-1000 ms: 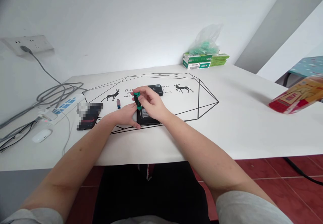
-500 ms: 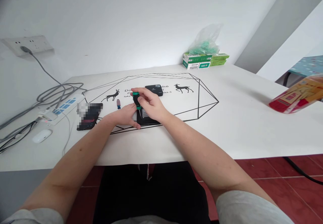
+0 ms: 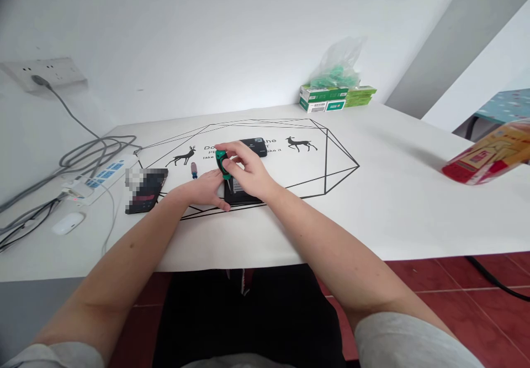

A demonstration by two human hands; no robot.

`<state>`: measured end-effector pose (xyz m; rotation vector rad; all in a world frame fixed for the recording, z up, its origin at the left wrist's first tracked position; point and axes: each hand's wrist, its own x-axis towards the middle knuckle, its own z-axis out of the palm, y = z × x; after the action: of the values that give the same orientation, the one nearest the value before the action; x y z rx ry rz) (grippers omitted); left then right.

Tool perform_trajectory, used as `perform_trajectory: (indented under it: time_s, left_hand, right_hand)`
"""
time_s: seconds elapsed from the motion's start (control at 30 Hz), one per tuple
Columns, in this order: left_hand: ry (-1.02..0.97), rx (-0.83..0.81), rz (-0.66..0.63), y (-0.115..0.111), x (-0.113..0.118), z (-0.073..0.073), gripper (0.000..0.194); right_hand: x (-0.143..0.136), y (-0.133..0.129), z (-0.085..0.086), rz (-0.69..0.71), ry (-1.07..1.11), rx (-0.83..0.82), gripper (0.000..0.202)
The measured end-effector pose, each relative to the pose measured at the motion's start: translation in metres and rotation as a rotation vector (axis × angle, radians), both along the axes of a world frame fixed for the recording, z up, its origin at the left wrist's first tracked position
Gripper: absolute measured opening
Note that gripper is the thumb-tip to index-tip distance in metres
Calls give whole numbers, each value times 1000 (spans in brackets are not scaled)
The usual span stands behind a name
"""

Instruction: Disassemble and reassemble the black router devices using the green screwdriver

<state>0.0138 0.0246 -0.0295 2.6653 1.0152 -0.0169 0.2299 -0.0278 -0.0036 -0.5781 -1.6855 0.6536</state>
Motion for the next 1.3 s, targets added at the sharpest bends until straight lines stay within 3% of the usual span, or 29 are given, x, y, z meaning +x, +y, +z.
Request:
perform_trajectory:
  time_s: [0.1,0.4,0.67,0.87,1.3]
  left_hand:
    - [16,-42,27,-2,2,4,138]
    - [27,-75,67,-6,4,9,139]
    - [83,-77,84,-6,4,10,147]
    - [78,-62,65,-5,3,9,144]
    - [88,-56,74,-2,3,6,145]
  right_hand:
    - [0,0,0,34,6,-22,38]
    - [-1,4,-6,-59,-29,8,48]
    - [5,33,-14,-245,144,-33,48]
    - [0,52,-18,-320,105,-48,46]
    - [-5,58,-18,-362,-3,32,48]
